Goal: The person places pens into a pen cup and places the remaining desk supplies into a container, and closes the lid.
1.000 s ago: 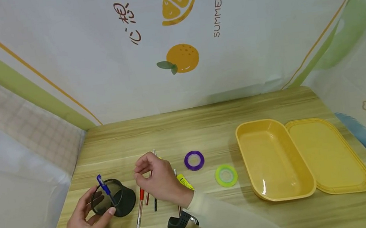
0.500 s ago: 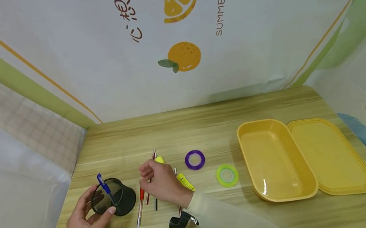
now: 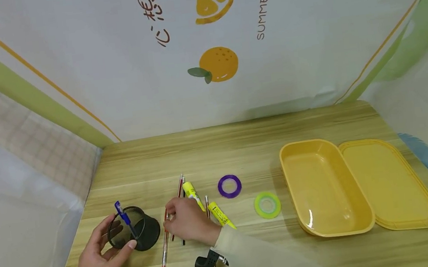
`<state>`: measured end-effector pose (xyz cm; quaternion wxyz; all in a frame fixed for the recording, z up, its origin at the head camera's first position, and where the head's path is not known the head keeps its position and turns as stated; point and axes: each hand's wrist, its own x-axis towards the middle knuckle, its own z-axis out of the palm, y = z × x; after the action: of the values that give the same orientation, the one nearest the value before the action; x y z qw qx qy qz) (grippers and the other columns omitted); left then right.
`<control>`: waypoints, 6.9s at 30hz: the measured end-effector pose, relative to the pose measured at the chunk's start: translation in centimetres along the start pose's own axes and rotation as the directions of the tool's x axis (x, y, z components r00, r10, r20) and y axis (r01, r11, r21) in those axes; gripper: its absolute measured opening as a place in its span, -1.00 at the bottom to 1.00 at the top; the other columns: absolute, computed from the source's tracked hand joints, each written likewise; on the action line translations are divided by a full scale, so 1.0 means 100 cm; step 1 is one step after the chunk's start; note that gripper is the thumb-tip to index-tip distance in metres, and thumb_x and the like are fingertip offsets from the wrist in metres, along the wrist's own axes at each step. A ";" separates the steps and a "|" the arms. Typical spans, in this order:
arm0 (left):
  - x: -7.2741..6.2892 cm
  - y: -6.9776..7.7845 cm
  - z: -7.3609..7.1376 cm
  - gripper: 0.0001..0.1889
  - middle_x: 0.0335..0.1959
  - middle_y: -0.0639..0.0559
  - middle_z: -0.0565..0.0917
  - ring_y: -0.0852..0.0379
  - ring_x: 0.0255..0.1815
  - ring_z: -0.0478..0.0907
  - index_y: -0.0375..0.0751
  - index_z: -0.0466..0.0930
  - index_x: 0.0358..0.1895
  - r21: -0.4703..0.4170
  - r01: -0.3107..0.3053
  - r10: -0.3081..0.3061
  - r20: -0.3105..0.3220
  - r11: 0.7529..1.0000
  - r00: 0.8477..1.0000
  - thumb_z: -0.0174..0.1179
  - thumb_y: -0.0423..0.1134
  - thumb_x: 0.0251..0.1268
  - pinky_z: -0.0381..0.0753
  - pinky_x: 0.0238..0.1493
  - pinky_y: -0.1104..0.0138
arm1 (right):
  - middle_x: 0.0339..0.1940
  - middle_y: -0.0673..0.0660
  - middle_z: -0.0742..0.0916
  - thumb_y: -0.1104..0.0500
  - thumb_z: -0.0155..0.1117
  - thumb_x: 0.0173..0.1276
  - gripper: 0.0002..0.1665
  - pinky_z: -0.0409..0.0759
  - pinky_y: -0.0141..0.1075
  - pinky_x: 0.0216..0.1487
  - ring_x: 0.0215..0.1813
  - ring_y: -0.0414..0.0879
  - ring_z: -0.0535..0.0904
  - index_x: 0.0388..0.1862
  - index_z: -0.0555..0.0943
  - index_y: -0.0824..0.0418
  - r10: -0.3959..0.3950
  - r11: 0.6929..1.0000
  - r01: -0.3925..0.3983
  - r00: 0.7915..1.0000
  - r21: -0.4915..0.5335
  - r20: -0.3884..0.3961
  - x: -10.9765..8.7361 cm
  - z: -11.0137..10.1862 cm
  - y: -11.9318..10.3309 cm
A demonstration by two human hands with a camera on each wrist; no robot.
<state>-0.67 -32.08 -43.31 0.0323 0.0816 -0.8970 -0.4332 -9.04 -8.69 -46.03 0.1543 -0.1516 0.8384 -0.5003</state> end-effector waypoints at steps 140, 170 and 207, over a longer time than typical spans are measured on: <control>0.002 0.004 -0.002 -0.05 0.59 -0.20 0.34 0.72 0.09 0.36 -0.07 0.18 0.67 0.002 0.043 -0.043 0.038 0.999 0.998 0.54 -0.11 0.30 0.66 -0.12 0.60 | -0.19 -0.01 0.77 0.23 0.42 0.42 -0.85 0.68 -0.48 -0.02 -0.20 -0.42 0.65 -0.09 0.65 0.16 -0.210 0.852 0.245 0.970 0.463 -0.127 -0.004 -0.002 -0.047; -0.001 0.006 -0.002 -0.07 0.55 -0.20 0.36 0.70 0.09 0.42 -0.07 0.20 0.67 0.002 0.015 -0.015 0.014 1.000 1.000 0.53 -0.14 0.31 0.68 -0.13 0.60 | -0.21 -0.02 0.81 0.20 0.47 0.40 -0.86 0.65 -0.50 -0.11 -0.20 -0.44 0.65 -0.11 0.70 0.16 -0.199 0.875 0.232 0.973 0.426 -0.121 0.001 0.004 -0.033; -0.001 0.005 -0.002 -0.06 0.54 -0.19 0.38 0.73 0.06 0.43 -0.06 0.19 0.67 0.005 0.033 -0.033 0.023 0.999 0.999 0.54 -0.10 0.30 0.69 -0.13 0.58 | -0.07 0.04 0.78 0.13 0.52 0.35 -0.75 0.67 -0.36 -0.10 -0.12 -0.21 0.68 -0.06 0.67 0.10 -0.043 0.950 0.081 0.990 0.302 -0.131 -0.026 -0.062 0.010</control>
<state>-0.65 -31.91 -42.79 0.0147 0.0915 -0.8968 -0.4327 -9.30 -2.23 -43.87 0.1083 -0.1210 0.7534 -0.6372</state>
